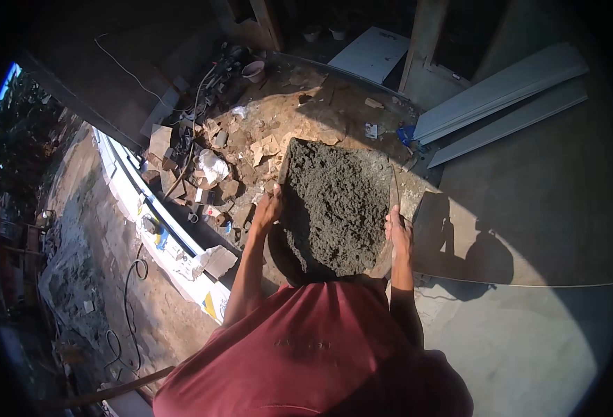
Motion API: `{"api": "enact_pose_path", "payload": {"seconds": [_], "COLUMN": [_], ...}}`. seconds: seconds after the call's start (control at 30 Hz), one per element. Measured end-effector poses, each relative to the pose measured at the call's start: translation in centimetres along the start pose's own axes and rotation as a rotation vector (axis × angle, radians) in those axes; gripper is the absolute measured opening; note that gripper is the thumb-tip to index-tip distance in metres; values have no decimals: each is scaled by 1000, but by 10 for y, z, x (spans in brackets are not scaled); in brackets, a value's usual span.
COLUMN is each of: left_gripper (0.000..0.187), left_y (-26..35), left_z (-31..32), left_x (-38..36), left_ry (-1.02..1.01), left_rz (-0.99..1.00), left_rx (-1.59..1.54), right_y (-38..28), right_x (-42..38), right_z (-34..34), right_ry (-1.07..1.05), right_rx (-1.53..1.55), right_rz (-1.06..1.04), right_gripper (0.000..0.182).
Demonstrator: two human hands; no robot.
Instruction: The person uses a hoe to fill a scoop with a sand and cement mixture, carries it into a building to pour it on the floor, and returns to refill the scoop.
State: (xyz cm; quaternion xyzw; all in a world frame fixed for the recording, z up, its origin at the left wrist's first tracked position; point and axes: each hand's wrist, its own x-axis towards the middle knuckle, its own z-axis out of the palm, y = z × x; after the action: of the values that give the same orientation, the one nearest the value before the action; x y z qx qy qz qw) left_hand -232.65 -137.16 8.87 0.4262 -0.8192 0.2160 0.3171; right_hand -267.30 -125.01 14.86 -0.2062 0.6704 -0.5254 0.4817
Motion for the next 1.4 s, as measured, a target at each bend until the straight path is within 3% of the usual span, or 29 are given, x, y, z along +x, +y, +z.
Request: {"api": "enact_pose_path", "payload": {"seconds": [0.03,0.07,0.13,0.17,0.23,0.33,0.37,0.43,0.5,0.53,0.63,0.7,0.8,0.83,0.9,0.97,1.03,1.07,1.1,1.17,1.23,1.3,1.37,1.4], "left_gripper": [25,25,39,39,52,57,58,54,52,59,56,55,54,51,54,58,62,36,36,59,51,31,41,26], "left_y": [-13,-25,-39,-46,-62,-93,-106,-132,-151,-157,-209,-244,-298,-328,-352,-395,-423,-440,-453,-471,-495,-514,-536,-554], "left_z": [24,22,18,26,43,59,66,85,112,118,168,213,285,305,321,365,378,371,378,398,426,458,508,547], "left_x": [11,27,83,107,151,193,206,231,261,256,265,291,318,334,388,419,432,463,483,519,534,561,577,567], "left_ry": [183,183,-71,-52,-36,-98,-252,-247,-236,-102,-270,-273,-40,-249,-153,-134,-218,-501,-519,-520,-479,-230,-235,-442], "left_rz": [20,32,-490,-464,-713,-813,-1199,-1003,-1101,-1021,-1208,-1243,-853,-1104,-928,-946,-780,-1099,-1092,-1106,-1059,-567,-566,-616], "left_rx": [121,131,-606,-592,-730,-692,-928,-836,-816,-763,-882,-866,-624,-838,-745,-813,-693,-966,-968,-990,-1082,-879,-827,-734], "right_y": [-17,-30,-47,-64,-84,-144,-159,-178,-202,-200,-214,-212,-218,-229,-278,-310,-335,-348,-356,-371,-384,-396,-402,-401], "right_x": [25,43,105,143,223,270,285,330,372,379,422,481,545,574,585,616,613,621,628,645,657,677,708,721], "right_z": [14,31,57,72,107,156,168,199,228,240,286,322,368,390,420,446,460,464,469,480,494,505,515,519], "right_ry": [-46,-93,-163,-222,-296,-328,-319,-334,-366,-466,-379,-369,-359,-356,-321,-281,-230,-224,-212,-156,-108,-19,-2,-1], "right_rx": [2,8,45,56,47,-48,-77,-104,-168,-143,-213,-201,-227,-214,-194,-232,-187,-192,-184,-112,-55,1,18,31], "right_rz": [-37,-77,-87,-96,-148,-131,-116,-67,-16,-46,-8,-36,-4,-29,7,30,67,115,125,134,157,160,144,143], "right_gripper": [54,53,50,46,46,47,48,47,46,46,46,47,47,48,50,54,56,56,56,56,48,47,49,51]}}
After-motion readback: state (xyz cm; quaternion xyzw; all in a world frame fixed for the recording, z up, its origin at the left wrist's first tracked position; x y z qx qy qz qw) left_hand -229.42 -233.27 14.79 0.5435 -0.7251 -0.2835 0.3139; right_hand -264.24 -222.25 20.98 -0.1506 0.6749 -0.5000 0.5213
